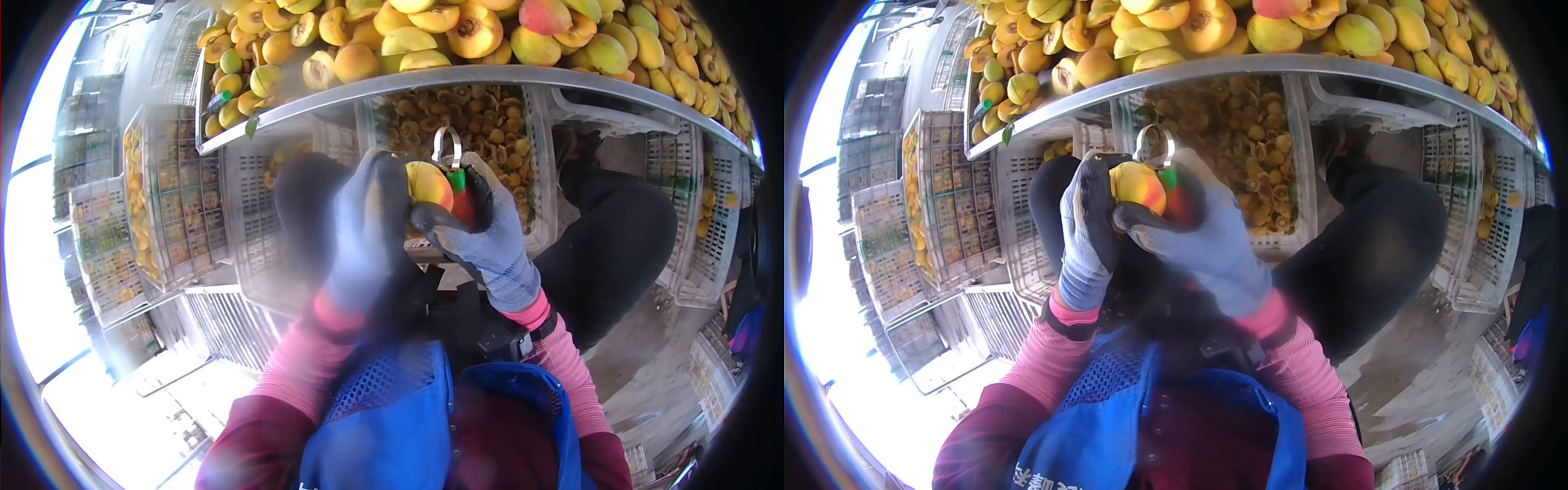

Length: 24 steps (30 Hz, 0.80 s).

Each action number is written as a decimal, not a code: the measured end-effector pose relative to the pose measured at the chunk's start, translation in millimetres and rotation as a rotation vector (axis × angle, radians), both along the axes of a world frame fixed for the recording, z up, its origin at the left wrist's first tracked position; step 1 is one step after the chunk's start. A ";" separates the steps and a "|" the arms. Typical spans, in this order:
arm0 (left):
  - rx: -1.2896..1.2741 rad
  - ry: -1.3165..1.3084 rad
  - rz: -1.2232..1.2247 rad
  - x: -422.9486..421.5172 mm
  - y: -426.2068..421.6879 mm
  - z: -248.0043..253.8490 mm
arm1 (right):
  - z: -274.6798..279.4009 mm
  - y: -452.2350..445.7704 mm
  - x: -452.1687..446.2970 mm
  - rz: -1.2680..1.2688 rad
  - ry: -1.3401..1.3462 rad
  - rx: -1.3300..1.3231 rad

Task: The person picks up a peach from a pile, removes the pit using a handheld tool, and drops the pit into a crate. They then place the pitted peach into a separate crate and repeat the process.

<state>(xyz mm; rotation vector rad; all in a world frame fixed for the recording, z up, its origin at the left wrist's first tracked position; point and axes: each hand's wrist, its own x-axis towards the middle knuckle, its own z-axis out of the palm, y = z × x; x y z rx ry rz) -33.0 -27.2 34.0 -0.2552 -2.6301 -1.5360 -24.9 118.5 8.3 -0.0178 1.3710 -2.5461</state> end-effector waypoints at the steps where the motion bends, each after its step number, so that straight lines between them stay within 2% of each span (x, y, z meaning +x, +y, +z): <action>1: 0.211 -0.155 0.030 -0.9 1.0 10.1 | -1.4 -1.5 -4.2 0.008 0.082 0.129; 3: 0.572 -0.402 0.197 -2.0 7.9 25.0 | 7.1 -3.5 -15.6 -0.036 0.413 0.621; 4: 0.673 -0.402 0.123 -3.5 -2.2 18.2 | 12.8 -5.1 -20.0 -0.059 0.583 0.862; 5: 0.775 -0.408 0.049 -5.2 -12.3 11.4 | 17.1 -6.7 -23.6 0.030 0.502 0.835; 6: 0.875 -0.420 -0.025 -7.0 -22.5 4.4 | 19.1 -11.3 -29.3 0.007 0.548 0.831; 7: 1.225 -0.481 -0.109 -10.4 -33.7 -3.4 | 20.4 -18.2 -35.7 -0.012 0.591 0.827; 8: 0.856 -0.180 -0.058 -10.0 -37.3 -14.8 | 21.4 -24.3 -44.4 -0.031 0.637 0.820; 9: 0.228 0.104 0.159 -9.7 -40.8 -26.1 | 26.5 -33.2 -55.5 -0.074 0.564 0.690; 10: -0.194 0.283 0.440 -9.3 -44.3 -37.4 | 31.6 -42.1 -66.6 -0.121 0.497 0.555; 11: 0.354 0.045 0.350 -9.0 -66.5 -49.0 | 34.3 -43.8 -81.7 -0.102 0.507 0.643; 12: 0.590 -0.062 0.315 -8.9 -75.0 -49.0 | 33.0 -45.1 -98.2 -0.082 0.512 0.732; 13: 0.825 -0.170 0.305 -10.1 -81.8 -45.4 | 24.2 -52.8 -113.1 -0.046 0.421 0.575; 14: 0.753 -0.138 0.375 -11.2 -79.1 -41.2 | 20.7 -54.8 -123.5 -0.053 0.497 0.757; 16: 0.437 0.032 0.415 -12.5 -78.3 -33.8 | 21.1 -64.5 -129.0 -0.152 0.690 1.068; 17: 0.191 0.159 0.380 -8.4 -79.1 -32.5 | 18.9 -68.9 -131.9 -0.147 0.698 1.170; 19: -0.116 0.319 0.344 -5.7 -75.8 -24.9 | 13.5 -75.5 -135.7 -0.138 0.701 1.378; 22: -0.171 0.401 0.373 -6.4 -68.7 -15.8 | 22.3 -73.4 -121.1 -0.287 0.686 1.222; 23: -0.102 0.403 0.386 -6.1 -66.7 -17.5 | 16.0 -72.8 -114.1 -0.370 0.717 1.037; 24: -0.032 0.406 0.397 -6.6 -63.9 -19.2 | 15.6 -70.0 -100.5 -0.340 0.675 0.888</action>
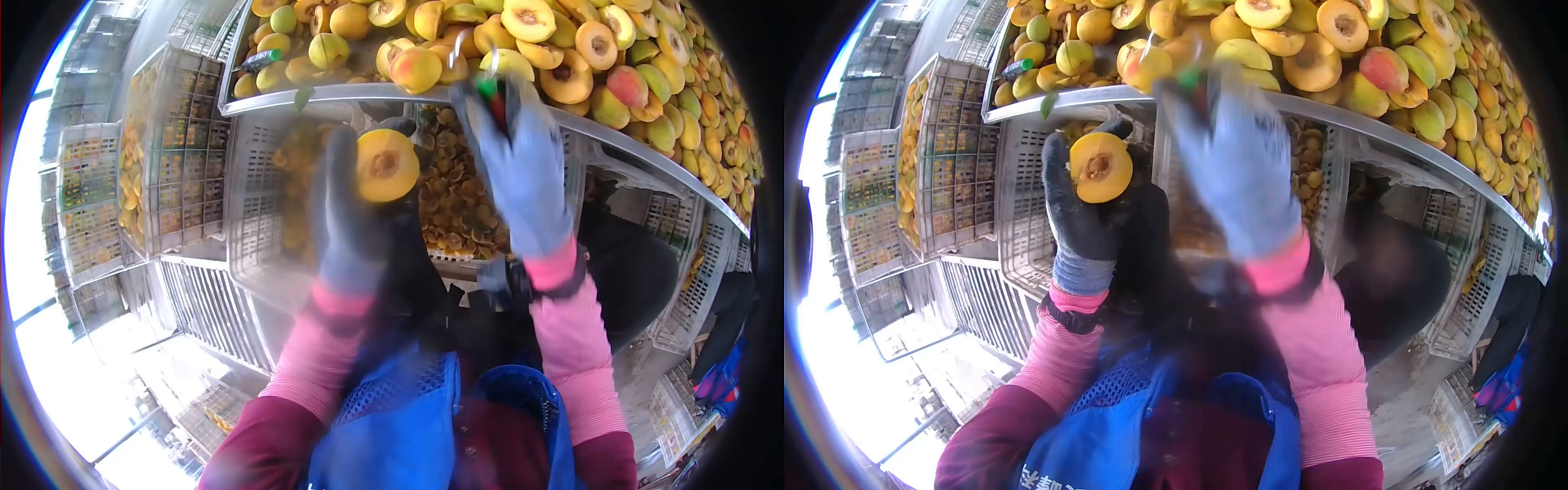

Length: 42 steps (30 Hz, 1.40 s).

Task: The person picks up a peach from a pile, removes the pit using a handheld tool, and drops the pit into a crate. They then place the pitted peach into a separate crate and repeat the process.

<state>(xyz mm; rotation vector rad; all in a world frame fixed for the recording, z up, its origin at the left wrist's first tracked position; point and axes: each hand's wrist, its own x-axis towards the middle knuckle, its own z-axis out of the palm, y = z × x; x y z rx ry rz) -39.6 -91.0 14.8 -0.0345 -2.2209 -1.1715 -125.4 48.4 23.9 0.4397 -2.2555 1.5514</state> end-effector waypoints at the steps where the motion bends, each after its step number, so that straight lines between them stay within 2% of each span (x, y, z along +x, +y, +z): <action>1: 0.071 0.015 -0.007 -0.4 3.8 -2.1 | 9.0 4.2 25.7 0.133 -0.204 -0.054; 3: 0.220 0.042 -0.025 0.8 12.5 -6.3 | 25.4 11.9 69.3 0.356 -0.571 -0.006; 4: 0.463 -0.148 -0.071 2.0 16.7 4.2 | 26.1 11.6 84.6 0.350 -0.586 0.021; 6: 0.935 -0.533 -0.163 5.7 24.2 36.0 | 18.4 10.7 104.4 0.196 -0.403 -0.032; 8: 0.757 -0.549 -0.135 12.8 37.1 37.0 | 15.2 17.6 112.9 0.191 -0.406 0.027; 10: 0.916 -0.619 -0.175 20.9 37.7 29.2 | 14.3 23.5 120.7 0.178 -0.410 0.050; 12: 0.217 -0.499 -0.097 31.8 38.8 13.2 | 14.2 28.9 127.0 0.164 -0.412 0.043; 17: -0.038 -0.338 -0.118 40.5 47.1 -3.0 | 11.8 41.8 137.7 0.212 -0.455 0.007; 19: -0.074 -0.264 -0.181 41.3 51.2 -0.7 | 11.2 49.1 142.9 0.252 -0.530 0.002; 22: 0.109 -0.221 -0.324 36.6 61.3 15.3 | -1.1 56.2 155.9 0.279 -0.661 -0.063; 23: 0.181 -0.298 -0.361 36.6 63.6 20.6 | -9.6 58.3 163.1 0.274 -0.682 -0.104; 26: 0.368 -0.516 -0.476 32.1 68.4 35.9 | -5.0 62.5 165.3 0.349 -0.795 -0.485; 27: 0.233 -0.484 -0.590 27.5 57.2 33.3 | 1.5 66.1 162.5 0.440 -0.933 -0.669; 28: 0.291 -0.575 -0.598 25.7 58.2 38.0 | 8.0 69.8 159.6 0.505 -1.082 -0.846; 30: 0.405 -0.756 -0.594 21.8 60.2 47.5 | 17.4 82.2 151.6 0.744 -1.557 -1.225; 32: 0.483 -0.814 -0.587 21.4 67.0 43.2 | 7.1 78.2 158.3 0.902 -1.593 -1.611; 34: 0.364 -0.470 -0.586 26.0 78.3 29.2 | 0.1 70.7 162.8 1.009 -1.605 -1.994; 35: 0.318 -0.455 -0.553 29.0 79.5 28.2 | -3.4 68.8 163.2 1.041 -1.592 -2.040; 39: 0.675 -0.682 -0.393 42.0 88.5 29.3 | -18.2 61.6 165.6 1.148 -1.541 -2.157; 42: 0.645 -0.686 -0.337 47.3 82.4 25.8 | -27.5 55.5 166.8 1.198 -1.549 -2.178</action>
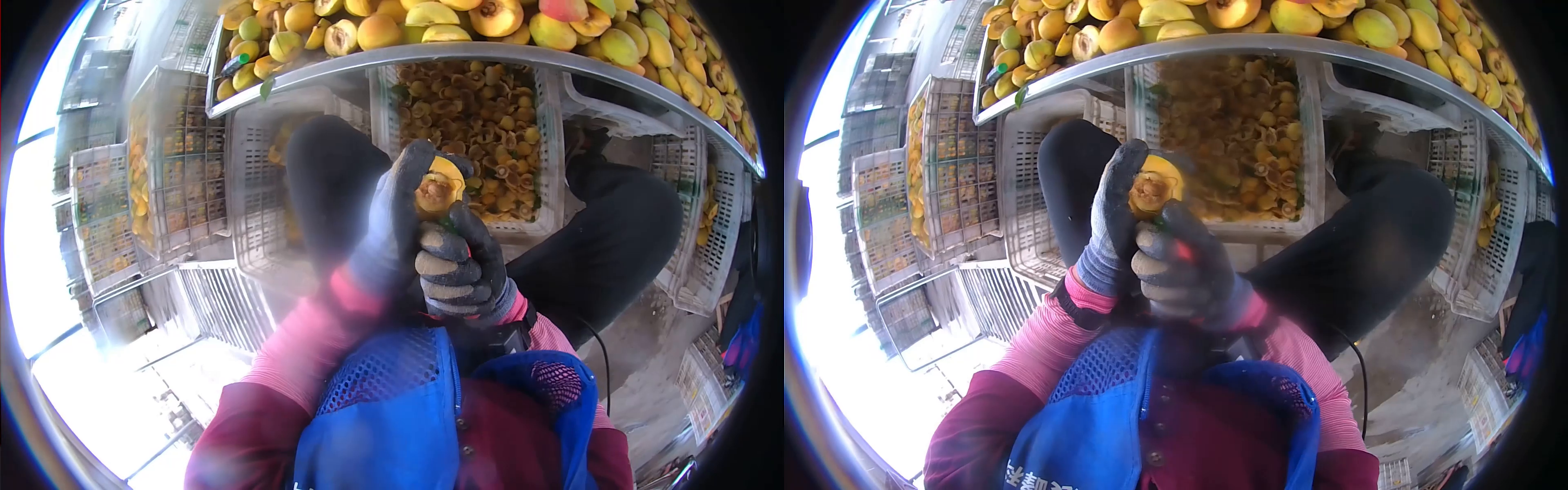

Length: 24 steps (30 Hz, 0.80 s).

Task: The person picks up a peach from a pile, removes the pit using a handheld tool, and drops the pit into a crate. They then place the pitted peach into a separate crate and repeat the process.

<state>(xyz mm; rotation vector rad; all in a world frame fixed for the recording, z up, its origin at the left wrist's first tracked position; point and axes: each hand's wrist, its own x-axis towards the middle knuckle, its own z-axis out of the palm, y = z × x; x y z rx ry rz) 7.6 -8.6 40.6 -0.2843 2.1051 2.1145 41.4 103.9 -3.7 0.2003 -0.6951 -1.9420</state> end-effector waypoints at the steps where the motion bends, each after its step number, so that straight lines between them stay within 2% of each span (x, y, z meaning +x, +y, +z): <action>1: 0.027 -0.051 0.025 1.5 -7.9 -9.9 | -3.3 -1.8 -0.7 0.008 -0.002 -0.014; 4: 0.198 -0.283 0.159 3.6 -38.5 -47.1 | -19.9 1.6 -7.7 -0.133 0.141 -0.114; 5: 0.167 -0.248 0.162 5.9 -50.9 -45.7 | -18.7 6.1 -9.6 -0.122 0.123 -0.062; 7: -0.056 -0.055 0.142 4.1 -73.1 -18.5 | -24.3 3.9 -8.2 -0.088 0.034 0.097; 9: -0.420 0.189 0.148 -0.9 -106.2 13.3 | -35.1 3.8 -5.0 -0.034 -0.032 0.230; 11: -0.797 0.255 0.181 -10.4 -147.8 34.7 | -33.5 8.5 -10.3 0.018 -0.051 0.393; 14: -1.860 -0.170 -0.066 -21.9 -190.0 53.2 | -34.5 9.0 -14.5 0.044 -0.057 0.477; 17: -1.539 0.220 0.096 -64.2 -163.3 68.2 | -43.6 3.0 -21.3 0.038 -0.077 0.511; 19: -1.388 0.074 0.160 -103.5 -125.3 73.4 | -53.1 -3.2 -22.8 0.044 -0.124 0.558; 20: -1.465 0.300 0.101 -127.2 -128.2 58.9 | -52.3 -3.7 -25.3 0.066 -0.156 0.635; 21: -1.451 0.389 0.074 -147.5 -125.4 50.2 | -49.8 -3.4 -26.5 0.089 -0.192 0.712; 23: -1.633 0.128 -0.119 -195.6 -130.5 27.6 | -51.0 -3.1 -27.7 0.086 -0.221 0.770; 24: -1.602 -0.054 -0.313 -218.4 -135.2 10.6 | -56.0 -2.0 -27.6 0.061 -0.213 0.753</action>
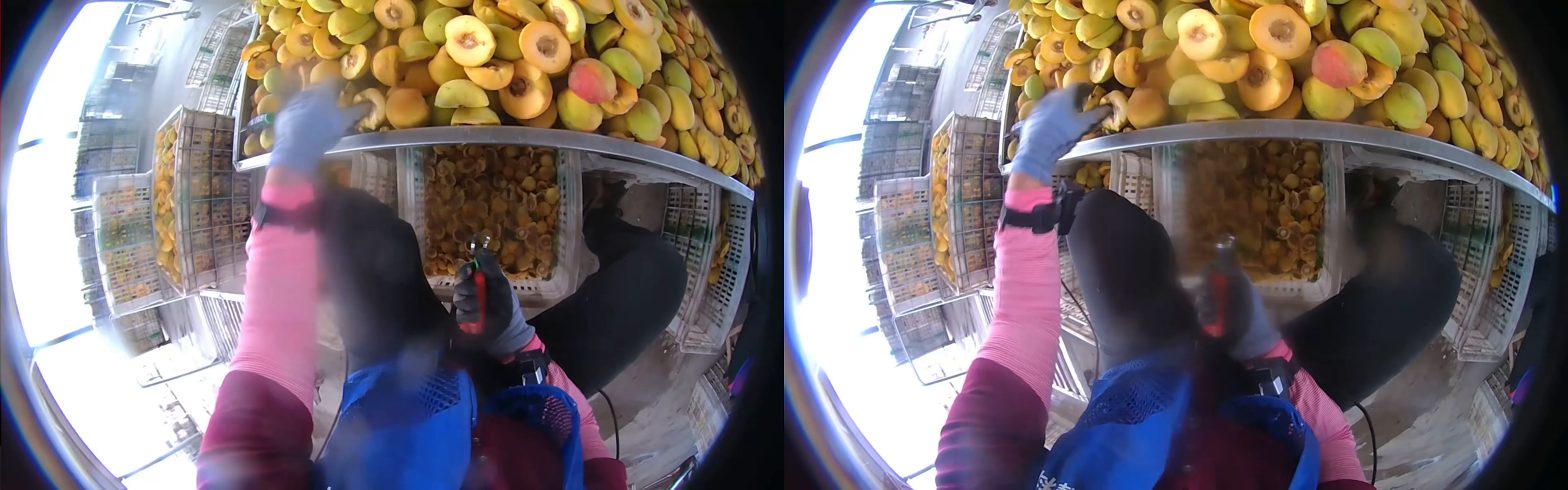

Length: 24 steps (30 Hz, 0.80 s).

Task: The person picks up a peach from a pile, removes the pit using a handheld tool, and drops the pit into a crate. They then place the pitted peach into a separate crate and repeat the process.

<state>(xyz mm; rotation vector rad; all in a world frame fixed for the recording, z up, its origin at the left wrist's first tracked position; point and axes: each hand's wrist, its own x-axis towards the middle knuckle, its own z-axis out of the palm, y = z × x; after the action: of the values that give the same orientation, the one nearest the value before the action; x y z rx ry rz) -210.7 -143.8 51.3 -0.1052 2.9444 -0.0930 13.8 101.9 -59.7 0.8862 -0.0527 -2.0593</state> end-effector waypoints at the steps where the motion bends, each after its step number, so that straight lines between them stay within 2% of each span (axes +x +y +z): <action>1: -0.092 0.007 -0.073 -1.3 9.3 -9.9 | -5.3 1.3 -0.2 -0.021 0.015 -0.016; 2: -0.185 0.014 -0.146 -3.1 17.3 -17.3 | -10.6 2.0 -0.9 -0.027 0.022 -0.009; 5: -0.224 -0.040 -0.156 -5.8 18.6 -20.4 | -21.7 1.2 2.3 -0.046 0.065 0.047; 8: -0.155 0.000 -0.211 -5.7 2.7 -24.2 | -19.8 -0.6 1.6 -0.042 0.196 0.231; 9: -0.114 0.119 -0.272 4.6 2.5 -23.0 | -11.7 -0.4 1.4 -0.035 0.247 0.327; 12: 0.298 0.479 -0.057 41.5 24.0 -3.8 | 9.9 3.0 -2.3 -0.042 0.521 0.623; 13: 0.535 0.437 -0.018 57.8 31.2 -2.7 | 20.0 4.5 -5.1 -0.037 0.634 0.720; 15: 0.996 0.345 0.079 95.0 50.7 -3.2 | 53.6 12.0 -17.4 0.003 0.664 0.600; 16: 0.994 0.225 0.183 114.0 60.4 -5.5 | 64.0 11.0 -19.4 0.022 0.673 0.541; 17: 0.936 0.260 -0.004 130.6 70.0 -8.7 | 58.9 -0.4 -15.8 -0.030 0.897 0.754; 19: 0.618 0.484 -0.424 158.9 79.1 -25.1 | 51.5 -16.8 -13.1 -0.214 1.313 1.201; 20: 0.338 0.664 -0.643 170.5 79.3 -35.9 | 52.1 -15.6 -9.5 -0.184 1.320 1.213; 21: 0.597 0.632 -0.621 175.1 88.0 -40.6 | 52.9 -14.4 -5.8 -0.154 1.328 1.224; 22: 0.714 0.603 -0.507 180.8 97.3 -42.3 | 53.7 -13.2 -2.1 -0.124 1.335 1.236; 23: 0.826 0.575 -0.389 187.2 107.0 -41.8 | 55.2 -6.9 -0.3 0.059 1.317 1.282; 24: 0.906 0.488 -0.274 188.5 112.6 -37.4 | 59.2 -3.1 0.8 0.124 1.304 1.297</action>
<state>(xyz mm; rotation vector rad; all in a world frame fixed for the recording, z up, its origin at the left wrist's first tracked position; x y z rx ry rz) -22.3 -31.2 13.9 0.4606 3.0943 1.3718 14.6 98.8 -0.5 -0.0179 2.0889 -2.0145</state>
